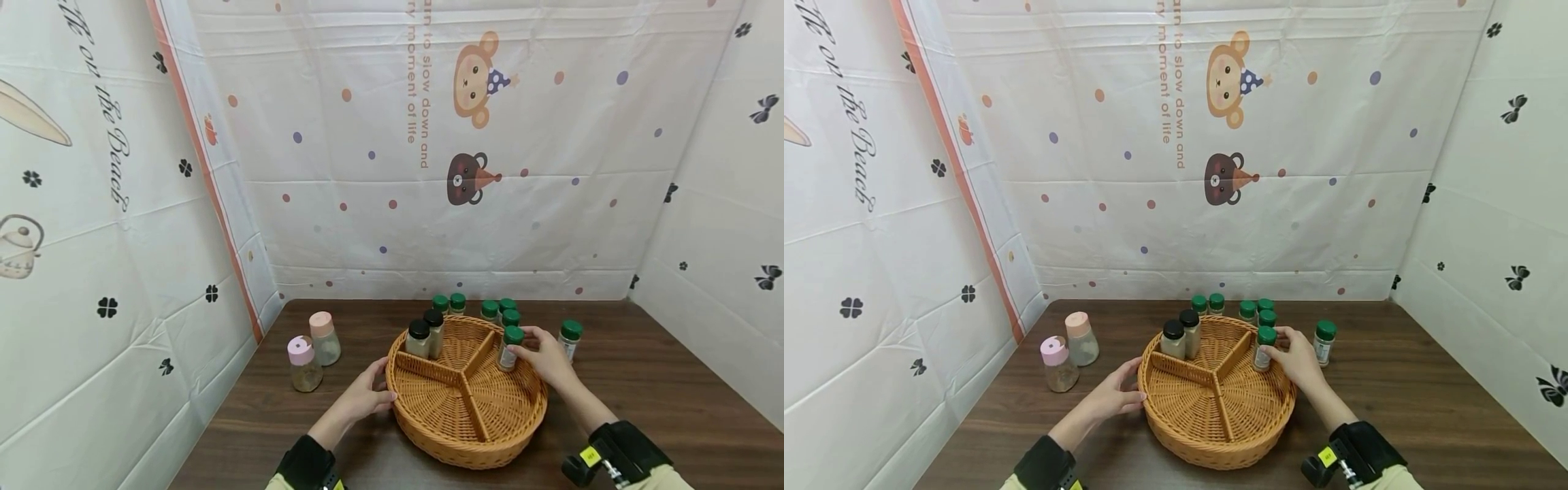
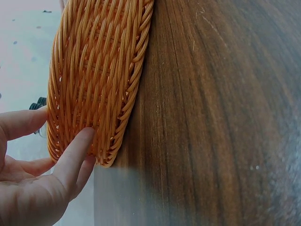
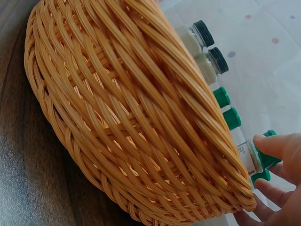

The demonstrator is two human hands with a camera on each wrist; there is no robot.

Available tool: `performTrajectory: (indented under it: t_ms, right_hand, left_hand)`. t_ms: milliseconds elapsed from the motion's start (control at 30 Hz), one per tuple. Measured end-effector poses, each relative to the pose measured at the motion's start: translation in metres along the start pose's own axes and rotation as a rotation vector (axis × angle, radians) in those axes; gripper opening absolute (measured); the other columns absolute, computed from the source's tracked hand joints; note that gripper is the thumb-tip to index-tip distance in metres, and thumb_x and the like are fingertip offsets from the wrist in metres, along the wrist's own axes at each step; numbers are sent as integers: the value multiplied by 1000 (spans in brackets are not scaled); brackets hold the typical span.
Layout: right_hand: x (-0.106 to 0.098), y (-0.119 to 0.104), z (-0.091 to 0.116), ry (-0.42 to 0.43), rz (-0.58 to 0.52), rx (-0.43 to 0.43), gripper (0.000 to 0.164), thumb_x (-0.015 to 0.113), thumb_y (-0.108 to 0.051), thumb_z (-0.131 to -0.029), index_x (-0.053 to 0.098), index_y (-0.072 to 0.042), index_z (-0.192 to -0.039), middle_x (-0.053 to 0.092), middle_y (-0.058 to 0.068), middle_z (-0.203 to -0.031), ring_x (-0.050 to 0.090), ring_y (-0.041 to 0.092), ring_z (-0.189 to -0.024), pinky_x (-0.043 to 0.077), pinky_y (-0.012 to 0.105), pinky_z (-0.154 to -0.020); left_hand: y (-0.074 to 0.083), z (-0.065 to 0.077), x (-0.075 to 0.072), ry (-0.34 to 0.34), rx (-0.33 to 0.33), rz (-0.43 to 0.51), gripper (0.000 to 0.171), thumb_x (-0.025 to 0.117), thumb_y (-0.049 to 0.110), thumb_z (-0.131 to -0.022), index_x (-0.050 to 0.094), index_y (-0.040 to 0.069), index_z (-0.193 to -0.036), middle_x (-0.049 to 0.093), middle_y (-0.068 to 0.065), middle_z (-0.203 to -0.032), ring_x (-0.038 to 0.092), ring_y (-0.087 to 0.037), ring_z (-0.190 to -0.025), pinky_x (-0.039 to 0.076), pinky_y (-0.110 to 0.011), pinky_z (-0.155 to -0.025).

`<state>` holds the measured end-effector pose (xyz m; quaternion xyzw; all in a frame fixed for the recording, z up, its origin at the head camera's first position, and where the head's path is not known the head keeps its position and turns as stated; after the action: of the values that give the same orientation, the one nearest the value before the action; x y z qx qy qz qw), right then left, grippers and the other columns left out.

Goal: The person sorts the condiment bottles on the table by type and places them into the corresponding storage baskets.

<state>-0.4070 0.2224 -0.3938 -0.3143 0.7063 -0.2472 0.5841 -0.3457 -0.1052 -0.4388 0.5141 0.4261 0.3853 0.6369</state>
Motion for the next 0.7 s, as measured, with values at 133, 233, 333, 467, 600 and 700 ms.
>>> performTrajectory:
  t_ms: [133, 233, 333, 467, 600, 700]
  right_hand:
    - [-1, 1, 2, 2, -14, 7, 54, 65, -25, -97, 48, 8, -137, 57, 33, -130, 54, 51, -123, 52, 58, -98]
    - [-1, 3, 3, -2, -27, 10, 55, 64, -25, -98, 46, 8, -138, 54, 34, -133, 51, 52, -125, 50, 59, -100]
    - [-3, 5, 4, 1, -25, 1, 55, 64, -26, -98, 45, 8, -139, 52, 35, -135, 50, 53, -127, 50, 59, -100]
    - [-6, 6, 7, 6, -22, -3, 56, 64, -27, -98, 46, 7, -139, 51, 35, -137, 49, 53, -128, 47, 60, -103]
    - [-9, 7, 10, 6, -36, 5, 54, 63, -25, -99, 46, 7, -138, 50, 35, -138, 48, 54, -129, 45, 62, -105]
    - [-10, 10, 12, 10, -37, 6, 54, 63, -26, -99, 47, 6, -138, 50, 35, -139, 48, 54, -129, 44, 63, -105]
  left_hand:
    - [-1, 0, -1, 6, -5, -4, 73, 58, -7, -94, 21, 2, -157, 17, -30, -161, 30, -52, -144, 56, -46, -98]
    - [-2, 0, -1, 4, 0, -6, 74, 58, -7, -94, 21, 2, -157, 18, -30, -160, 30, -52, -144, 56, -47, -98]
    - [-2, 0, 0, -3, 4, -1, 74, 58, -7, -94, 21, 2, -157, 18, -30, -161, 30, -52, -144, 56, -47, -98]
    - [-1, 0, 0, -6, 5, 2, 74, 58, -7, -94, 20, 2, -157, 16, -31, -161, 29, -52, -144, 56, -46, -98]
    - [-1, 0, 0, -9, 11, -2, 74, 58, -7, -94, 19, 1, -157, 16, -31, -160, 29, -52, -144, 56, -46, -98]
    - [-2, -1, 0, -13, 5, -3, 74, 58, -5, -95, 18, 1, -157, 15, -31, -161, 29, -51, -144, 56, -44, -98]
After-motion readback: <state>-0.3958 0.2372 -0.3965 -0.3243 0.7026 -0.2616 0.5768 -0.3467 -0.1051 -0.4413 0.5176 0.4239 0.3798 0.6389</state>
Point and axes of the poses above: each hand's wrist, its own z-axis away from the middle knuckle, its own x-axis out of the palm, y = z × x, the point moved 10 cm from there along -z, towards the middle knuckle
